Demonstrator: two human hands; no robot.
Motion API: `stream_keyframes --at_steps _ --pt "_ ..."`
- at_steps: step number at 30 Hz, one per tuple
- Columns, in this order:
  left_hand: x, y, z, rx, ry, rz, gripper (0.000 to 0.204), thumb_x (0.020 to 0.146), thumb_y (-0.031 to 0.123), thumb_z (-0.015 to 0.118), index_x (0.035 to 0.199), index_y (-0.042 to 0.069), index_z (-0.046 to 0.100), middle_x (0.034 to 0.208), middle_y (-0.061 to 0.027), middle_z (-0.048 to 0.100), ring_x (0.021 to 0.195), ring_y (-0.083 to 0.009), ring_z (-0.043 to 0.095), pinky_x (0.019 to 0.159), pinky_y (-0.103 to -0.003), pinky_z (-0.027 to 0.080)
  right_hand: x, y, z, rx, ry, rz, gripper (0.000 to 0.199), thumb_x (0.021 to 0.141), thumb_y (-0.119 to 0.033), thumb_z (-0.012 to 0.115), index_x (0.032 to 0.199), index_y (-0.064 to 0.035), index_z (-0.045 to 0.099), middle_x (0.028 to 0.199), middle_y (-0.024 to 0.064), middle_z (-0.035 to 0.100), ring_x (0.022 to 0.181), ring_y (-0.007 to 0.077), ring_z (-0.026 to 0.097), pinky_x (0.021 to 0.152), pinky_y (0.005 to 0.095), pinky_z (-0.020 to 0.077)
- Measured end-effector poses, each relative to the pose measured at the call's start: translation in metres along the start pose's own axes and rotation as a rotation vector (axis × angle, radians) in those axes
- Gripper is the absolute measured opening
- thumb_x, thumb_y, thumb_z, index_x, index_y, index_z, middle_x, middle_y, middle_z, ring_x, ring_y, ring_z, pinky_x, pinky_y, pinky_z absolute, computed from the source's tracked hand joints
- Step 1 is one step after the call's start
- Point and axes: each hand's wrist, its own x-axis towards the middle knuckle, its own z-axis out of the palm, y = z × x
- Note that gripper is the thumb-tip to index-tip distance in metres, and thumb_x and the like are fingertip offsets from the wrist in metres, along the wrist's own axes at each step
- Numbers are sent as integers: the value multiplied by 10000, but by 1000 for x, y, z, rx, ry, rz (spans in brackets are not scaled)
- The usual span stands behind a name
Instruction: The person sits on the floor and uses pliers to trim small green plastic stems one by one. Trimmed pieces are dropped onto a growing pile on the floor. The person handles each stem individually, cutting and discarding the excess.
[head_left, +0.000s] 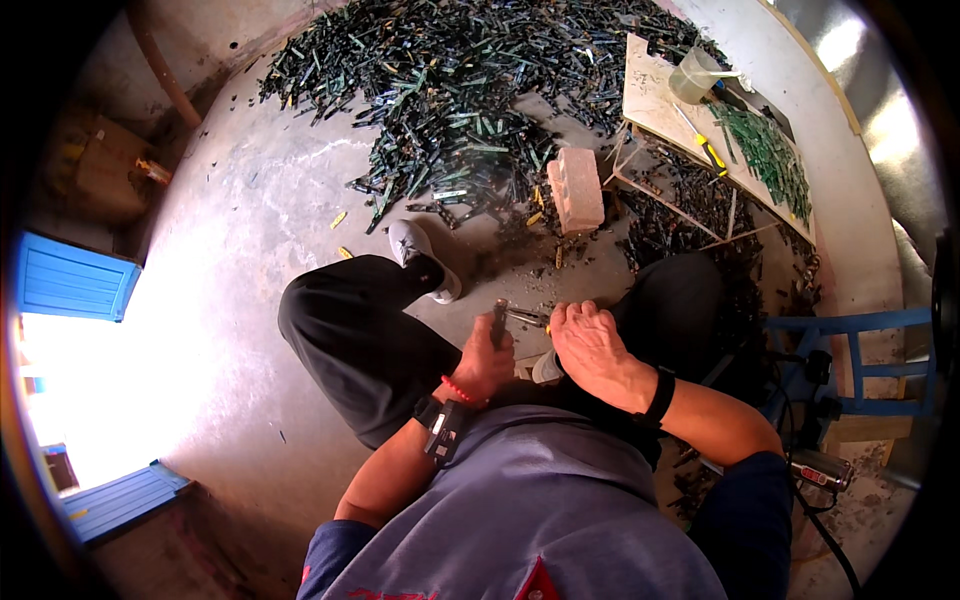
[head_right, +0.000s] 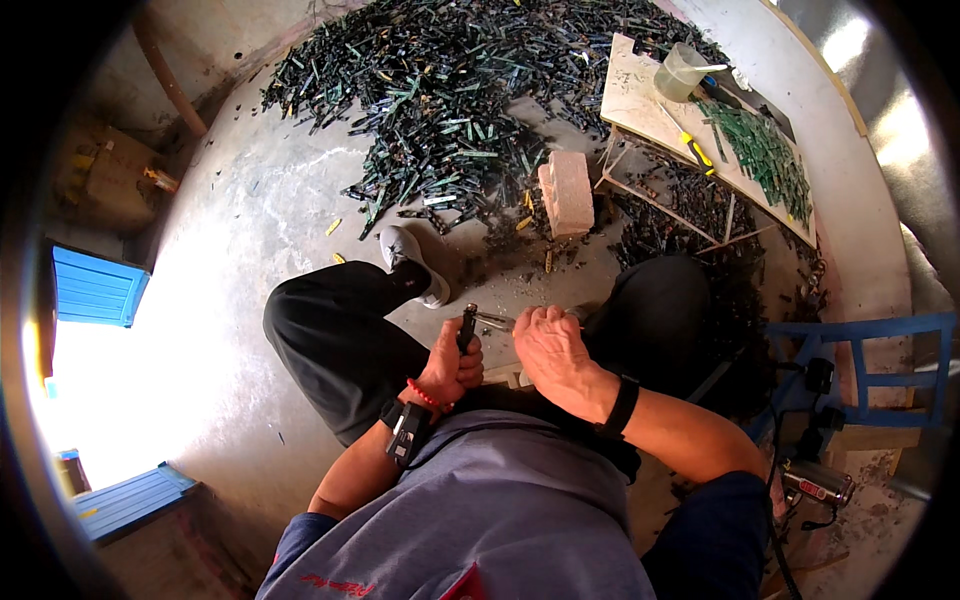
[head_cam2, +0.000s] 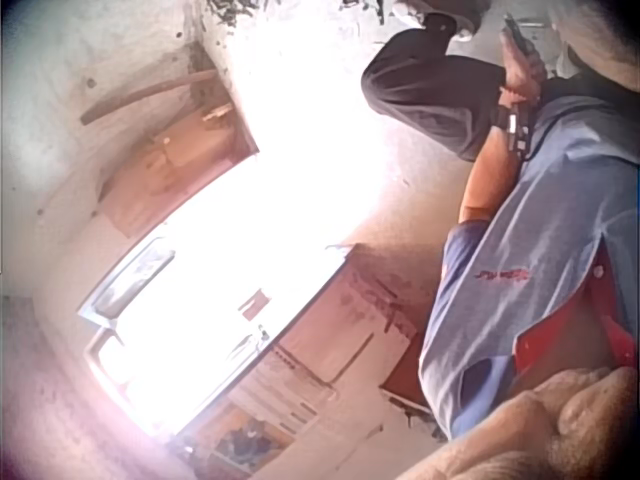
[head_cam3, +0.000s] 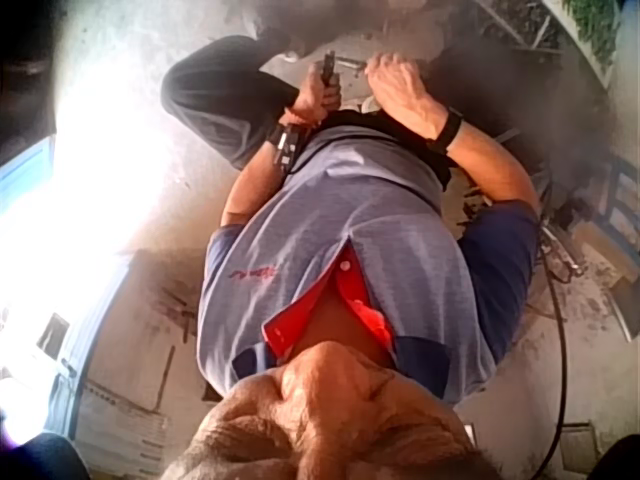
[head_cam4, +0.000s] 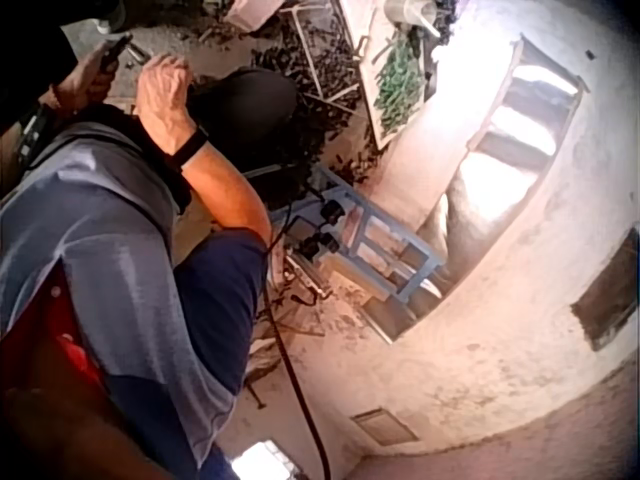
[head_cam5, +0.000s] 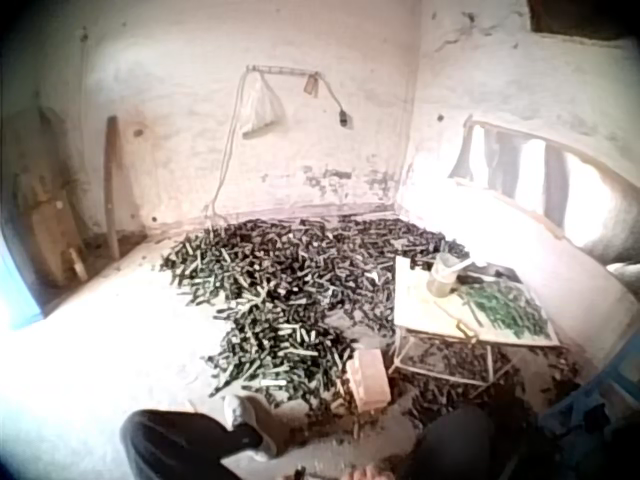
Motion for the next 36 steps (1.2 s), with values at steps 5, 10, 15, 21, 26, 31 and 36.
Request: stream_keyframes --at_steps 5,10,15,21,26,31,36 --pt "-2 0 3 25 22 7 475 850 542 357 615 130 348 463 32 242 370 -107 187 364 -263 172 2 -2 -3 7 -36 -9 155 762 -158 551 841 -26 562 776 73 593 767 189 572 603 293 459" --pt "0 -1 2 56 43 6 476 849 542 348 610 130 344 461 30 240 368 -109 185 363 -265 168 1 -2 0 30 -21 -23 154 732 -136 559 819 -9 562 741 97 596 728 200 580 596 304 468" --pt "-2 -3 9 111 95 42 487 842 563 341 602 138 334 462 31 241 367 -109 185 365 -265 164 8 4 -3 237 -83 -70 130 700 -73 538 782 20 578 688 141 613 665 241 615 599 322 481" --pt "39 -29 -24 467 138 516 503 832 596 336 599 150 324 468 37 230 377 -109 184 371 -266 159 22 7 -10 353 -281 -142 161 678 -82 590 802 15 623 701 143 648 684 246 653 592 342 490" --pt "44 -31 -26 471 139 542 499 835 591 336 606 148 327 472 38 223 382 -110 183 378 -271 156 19 -5 -10 148 -112 -135 171 674 -88 578 806 18 610 702 140 638 679 247 641 608 343 486" --pt "39 -29 -23 455 111 522 486 839 574 335 612 145 330 469 36 219 380 -114 180 379 -272 151 13 -11 1 172 -102 -68 166 691 -68 576 822 27 613 716 159 640 700 259 650 639 332 502" --pt "39 -27 -26 451 96 534 486 840 571 335 614 141 332 467 34 219 376 -114 176 378 -272 150 11 -8 -10 448 -192 -12 152 702 -45 572 822 41 604 729 179 641 728 279 655 652 338 505"
